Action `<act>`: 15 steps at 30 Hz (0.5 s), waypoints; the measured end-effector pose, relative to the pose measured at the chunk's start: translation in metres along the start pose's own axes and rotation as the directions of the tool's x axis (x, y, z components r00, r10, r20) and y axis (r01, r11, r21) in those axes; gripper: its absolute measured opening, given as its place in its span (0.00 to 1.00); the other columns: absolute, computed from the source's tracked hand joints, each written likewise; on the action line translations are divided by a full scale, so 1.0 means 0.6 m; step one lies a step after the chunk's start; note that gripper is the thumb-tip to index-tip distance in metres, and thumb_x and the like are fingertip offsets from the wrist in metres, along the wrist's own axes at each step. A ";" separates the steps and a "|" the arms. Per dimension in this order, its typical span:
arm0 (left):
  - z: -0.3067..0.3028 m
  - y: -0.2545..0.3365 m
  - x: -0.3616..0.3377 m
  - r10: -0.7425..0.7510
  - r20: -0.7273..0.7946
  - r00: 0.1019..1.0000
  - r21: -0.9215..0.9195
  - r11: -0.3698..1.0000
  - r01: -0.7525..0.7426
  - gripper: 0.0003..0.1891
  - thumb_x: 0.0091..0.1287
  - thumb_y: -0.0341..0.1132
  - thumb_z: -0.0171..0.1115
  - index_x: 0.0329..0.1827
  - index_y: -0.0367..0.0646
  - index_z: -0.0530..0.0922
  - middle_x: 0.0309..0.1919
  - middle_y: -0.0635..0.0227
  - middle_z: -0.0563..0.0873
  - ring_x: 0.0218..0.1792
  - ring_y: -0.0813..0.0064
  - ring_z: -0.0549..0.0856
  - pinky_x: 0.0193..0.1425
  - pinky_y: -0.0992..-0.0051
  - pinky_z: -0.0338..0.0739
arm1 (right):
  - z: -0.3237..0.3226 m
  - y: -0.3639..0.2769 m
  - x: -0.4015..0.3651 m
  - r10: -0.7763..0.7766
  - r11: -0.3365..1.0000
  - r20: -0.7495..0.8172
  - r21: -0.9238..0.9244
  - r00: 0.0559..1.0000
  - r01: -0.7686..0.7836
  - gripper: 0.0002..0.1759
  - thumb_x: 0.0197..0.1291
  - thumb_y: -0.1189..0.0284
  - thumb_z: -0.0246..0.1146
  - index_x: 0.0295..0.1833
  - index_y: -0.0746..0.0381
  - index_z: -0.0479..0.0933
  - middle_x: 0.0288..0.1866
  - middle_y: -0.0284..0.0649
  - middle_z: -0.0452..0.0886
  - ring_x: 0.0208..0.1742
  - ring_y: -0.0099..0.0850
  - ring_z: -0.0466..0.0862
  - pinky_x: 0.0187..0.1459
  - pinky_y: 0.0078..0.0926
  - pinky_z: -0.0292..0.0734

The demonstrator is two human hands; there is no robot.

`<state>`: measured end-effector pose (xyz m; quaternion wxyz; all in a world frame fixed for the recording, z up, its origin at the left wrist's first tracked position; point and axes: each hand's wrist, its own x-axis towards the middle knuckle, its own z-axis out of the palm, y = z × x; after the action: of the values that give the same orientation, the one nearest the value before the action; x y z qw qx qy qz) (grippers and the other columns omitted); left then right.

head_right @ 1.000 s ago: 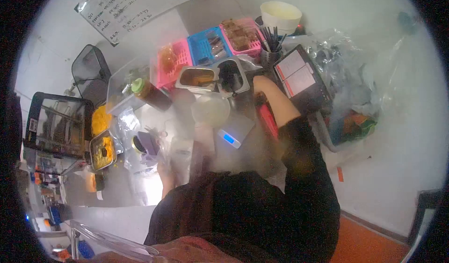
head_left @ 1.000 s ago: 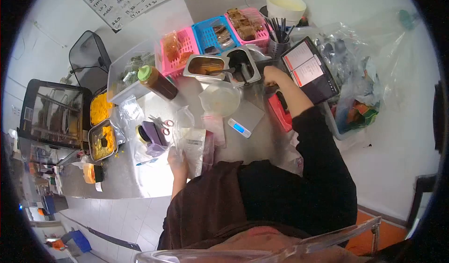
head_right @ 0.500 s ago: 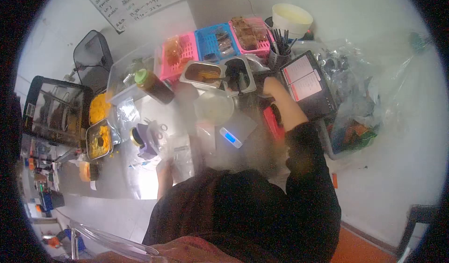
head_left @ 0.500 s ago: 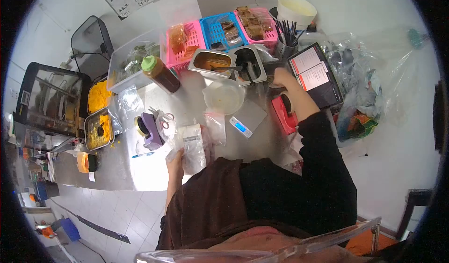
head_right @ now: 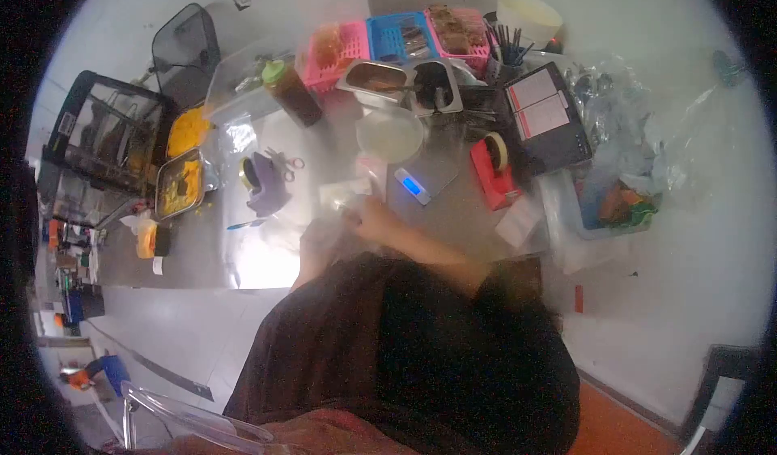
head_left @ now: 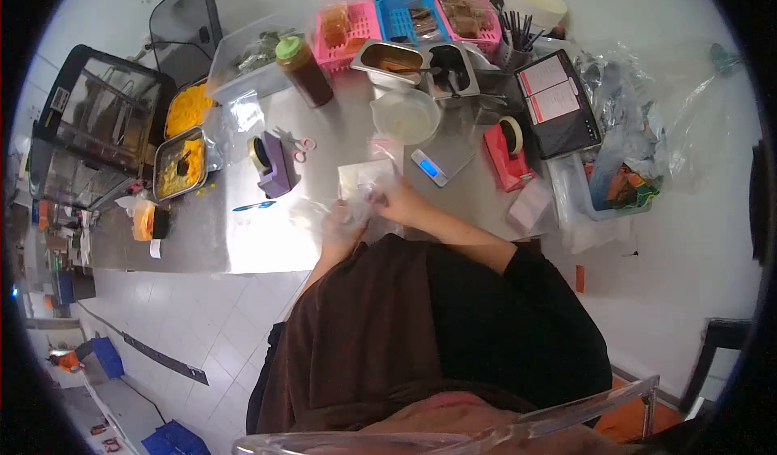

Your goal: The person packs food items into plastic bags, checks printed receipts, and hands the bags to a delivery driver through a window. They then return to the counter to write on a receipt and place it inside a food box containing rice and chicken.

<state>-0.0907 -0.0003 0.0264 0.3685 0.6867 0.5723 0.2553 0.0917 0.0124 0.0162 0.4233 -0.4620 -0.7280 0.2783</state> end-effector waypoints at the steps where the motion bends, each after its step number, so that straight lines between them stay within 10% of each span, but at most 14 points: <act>1: -0.001 -0.007 0.005 0.162 0.029 0.986 0.182 0.969 -0.165 0.19 0.53 0.43 0.69 0.43 0.42 0.77 0.32 0.62 0.81 0.33 0.61 0.81 0.39 0.66 0.75 | 0.006 -0.001 -0.001 -0.057 0.998 0.002 0.010 0.998 0.057 0.08 0.44 0.73 0.64 0.33 0.64 0.78 0.30 0.43 0.77 0.33 0.38 0.79 0.35 0.32 0.73; 5: -0.042 0.052 -0.002 0.780 -0.010 0.626 0.470 0.557 -0.685 0.09 0.45 0.34 0.64 0.30 0.45 0.81 0.29 0.61 0.80 0.29 0.55 0.79 0.35 0.62 0.75 | 0.000 0.002 -0.020 -0.029 0.998 0.166 0.055 0.986 0.020 0.11 0.41 0.71 0.65 0.33 0.63 0.76 0.30 0.41 0.74 0.34 0.38 0.77 0.37 0.34 0.73; 9: -0.033 0.041 0.006 0.264 0.170 0.949 0.234 0.925 -0.299 0.06 0.52 0.32 0.64 0.33 0.42 0.81 0.33 0.62 0.82 0.32 0.55 0.81 0.35 0.61 0.75 | 0.013 0.046 -0.029 -0.200 0.978 0.075 -0.035 0.977 0.203 0.11 0.44 0.74 0.65 0.34 0.64 0.74 0.31 0.40 0.73 0.33 0.34 0.77 0.37 0.29 0.73; 11: -0.012 -0.008 0.026 0.194 0.143 0.971 0.259 0.939 -0.226 0.05 0.56 0.30 0.64 0.34 0.40 0.80 0.34 0.62 0.83 0.33 0.58 0.83 0.36 0.63 0.77 | 0.006 -0.010 -0.035 0.081 0.989 -0.063 0.131 0.995 -0.072 0.09 0.46 0.76 0.65 0.34 0.65 0.72 0.32 0.40 0.73 0.33 0.31 0.77 0.36 0.26 0.73; 12: -0.009 -0.014 0.023 0.083 0.133 0.988 -0.066 0.995 -0.075 0.07 0.57 0.30 0.63 0.36 0.38 0.80 0.35 0.62 0.83 0.34 0.60 0.83 0.38 0.66 0.78 | 0.005 -0.032 -0.040 0.225 0.954 -0.114 0.227 0.968 -0.195 0.09 0.48 0.77 0.64 0.34 0.65 0.72 0.33 0.40 0.73 0.34 0.30 0.77 0.36 0.24 0.73; 15: -0.017 0.014 0.003 -0.146 0.239 0.960 -0.677 0.684 0.273 0.10 0.60 0.30 0.62 0.41 0.33 0.77 0.37 0.60 0.83 0.36 0.66 0.84 0.42 0.72 0.80 | 0.018 -0.052 -0.063 -0.070 0.987 -0.009 0.144 0.997 0.071 0.06 0.52 0.80 0.61 0.38 0.65 0.75 0.34 0.38 0.73 0.34 0.26 0.77 0.34 0.21 0.73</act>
<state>-0.0929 0.0027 0.0390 0.6751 0.4427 0.4739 0.3518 0.0767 -0.0351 0.0224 0.4666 -0.4046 -0.7211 0.3140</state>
